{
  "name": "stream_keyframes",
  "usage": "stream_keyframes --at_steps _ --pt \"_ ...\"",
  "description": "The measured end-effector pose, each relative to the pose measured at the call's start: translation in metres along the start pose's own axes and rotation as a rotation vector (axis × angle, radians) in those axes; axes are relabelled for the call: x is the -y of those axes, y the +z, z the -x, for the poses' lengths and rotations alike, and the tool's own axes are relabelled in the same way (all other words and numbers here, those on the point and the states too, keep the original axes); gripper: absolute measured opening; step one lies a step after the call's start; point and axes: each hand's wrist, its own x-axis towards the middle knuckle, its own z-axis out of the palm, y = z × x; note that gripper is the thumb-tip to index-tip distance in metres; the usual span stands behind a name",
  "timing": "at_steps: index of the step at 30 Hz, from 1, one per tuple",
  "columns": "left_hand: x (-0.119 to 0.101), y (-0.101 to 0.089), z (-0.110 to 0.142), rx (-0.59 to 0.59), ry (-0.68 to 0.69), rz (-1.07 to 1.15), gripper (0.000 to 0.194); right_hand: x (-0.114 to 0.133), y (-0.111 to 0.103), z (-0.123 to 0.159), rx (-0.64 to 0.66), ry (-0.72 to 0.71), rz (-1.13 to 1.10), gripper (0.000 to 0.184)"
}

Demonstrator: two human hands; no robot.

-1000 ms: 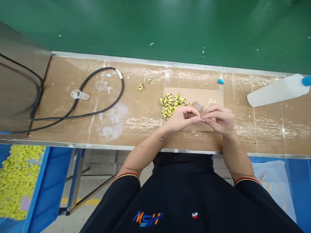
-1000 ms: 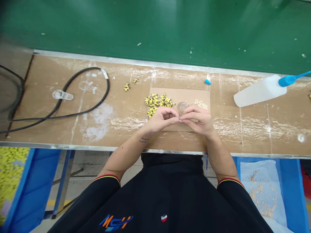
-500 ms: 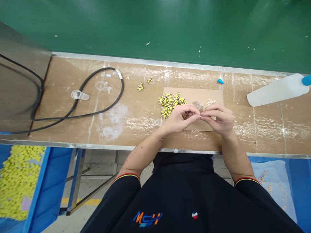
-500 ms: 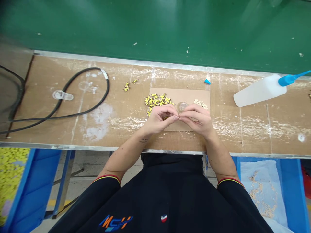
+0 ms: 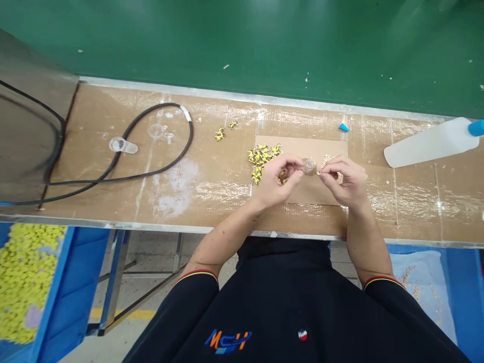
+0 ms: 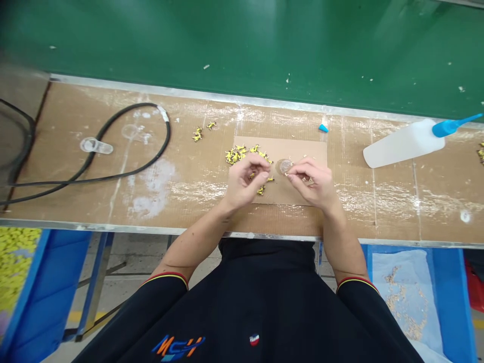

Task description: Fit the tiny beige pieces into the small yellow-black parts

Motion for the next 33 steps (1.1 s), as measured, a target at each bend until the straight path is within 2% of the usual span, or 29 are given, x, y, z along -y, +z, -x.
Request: stream_keyframes --at_steps 3,6,12,21,29,33 --pt "0.01 -0.006 -0.007 -0.097 -0.191 0.252 0.02 -0.014 -0.007 -0.001 0.06 0.035 0.125 0.012" --pt "0.017 -0.012 -0.014 -0.165 -0.3 0.368 0.032 -0.027 -0.008 -0.001 0.126 0.057 0.211 0.013" --pt "0.018 -0.016 -0.016 -0.174 -0.311 0.435 0.033 -0.034 0.0 0.001 0.176 0.096 0.341 0.014" --pt "0.014 -0.016 -0.012 -0.06 -0.329 0.395 0.021 -0.032 0.004 0.0 0.207 0.123 0.411 0.015" --pt "0.004 -0.015 -0.014 -0.15 -0.504 0.596 0.048 -0.031 0.004 0.001 0.216 0.121 0.411 0.016" --pt "0.001 -0.014 -0.015 -0.179 -0.581 0.645 0.052 -0.033 0.005 0.0 0.224 0.099 0.411 0.017"
